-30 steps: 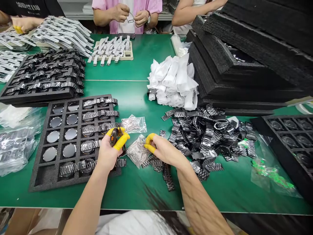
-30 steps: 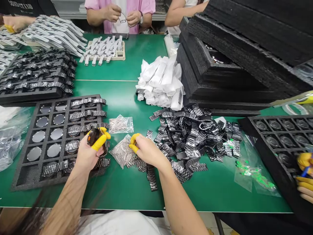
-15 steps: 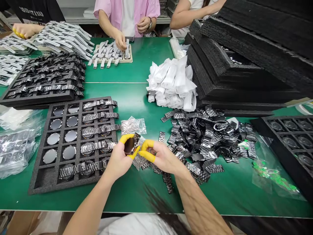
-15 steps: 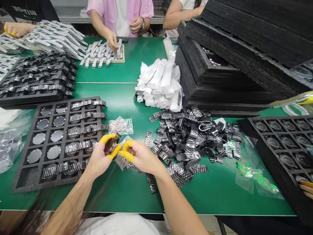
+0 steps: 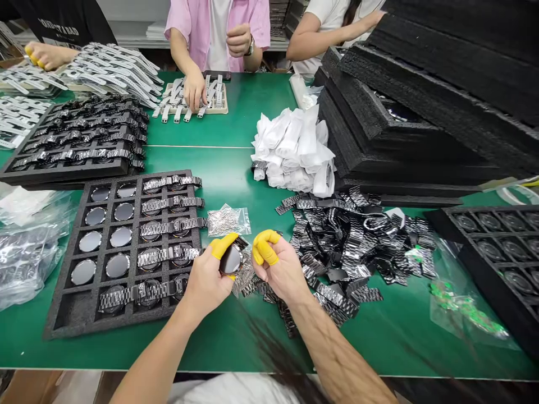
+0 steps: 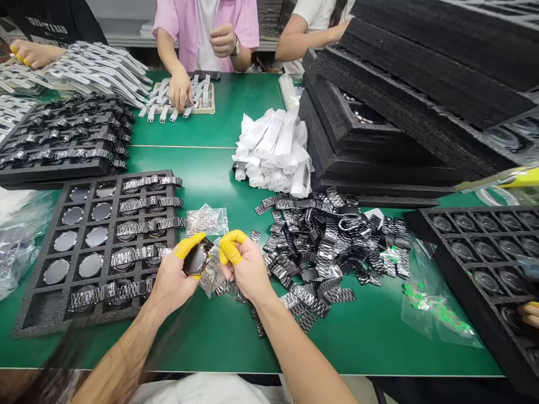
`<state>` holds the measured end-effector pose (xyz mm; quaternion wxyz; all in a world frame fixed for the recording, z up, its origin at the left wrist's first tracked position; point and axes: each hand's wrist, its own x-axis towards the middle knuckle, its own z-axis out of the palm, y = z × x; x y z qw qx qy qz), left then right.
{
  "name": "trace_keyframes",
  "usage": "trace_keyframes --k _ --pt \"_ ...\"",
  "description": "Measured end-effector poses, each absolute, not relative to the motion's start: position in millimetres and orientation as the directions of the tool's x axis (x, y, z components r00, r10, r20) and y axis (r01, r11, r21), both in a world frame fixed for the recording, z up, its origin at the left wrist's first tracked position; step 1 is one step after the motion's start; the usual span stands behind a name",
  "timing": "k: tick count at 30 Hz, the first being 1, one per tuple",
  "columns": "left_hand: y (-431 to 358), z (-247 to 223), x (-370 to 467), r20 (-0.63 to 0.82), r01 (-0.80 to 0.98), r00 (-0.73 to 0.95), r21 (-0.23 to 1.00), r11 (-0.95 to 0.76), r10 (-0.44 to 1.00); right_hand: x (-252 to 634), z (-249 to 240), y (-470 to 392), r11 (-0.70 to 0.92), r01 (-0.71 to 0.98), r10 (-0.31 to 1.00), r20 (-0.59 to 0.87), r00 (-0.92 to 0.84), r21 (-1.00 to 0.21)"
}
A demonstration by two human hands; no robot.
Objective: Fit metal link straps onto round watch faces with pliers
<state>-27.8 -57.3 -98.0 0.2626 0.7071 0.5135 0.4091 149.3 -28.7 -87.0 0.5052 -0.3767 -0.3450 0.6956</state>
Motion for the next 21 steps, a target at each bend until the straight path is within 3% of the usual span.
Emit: trace_keyframes --k 8,13,18,21 --pt "-57.2 -91.8 -27.2 0.327 0.544 0.171 0.755 -0.365 0.930 142.8 -87.8 -27.0 -0.360 -0.488 0.932 -0.281 -0.230 -0.795" --pt "-58.9 -89.3 -23.0 0.262 0.483 0.189 0.814 -0.322 0.946 143.8 -89.4 -26.9 -0.400 -0.477 0.916 -0.328 -0.230 -0.783" --pt "-57.9 -82.8 -14.5 -0.022 0.152 0.182 0.988 -0.006 0.983 142.9 -93.7 -33.2 -0.288 -0.445 0.956 -0.281 -0.085 -0.848" --pt "-56.9 -80.4 -15.6 -0.240 -0.114 0.205 0.957 0.267 0.949 147.0 -95.9 -32.1 -0.152 -0.373 0.988 -0.141 -0.056 -0.915"
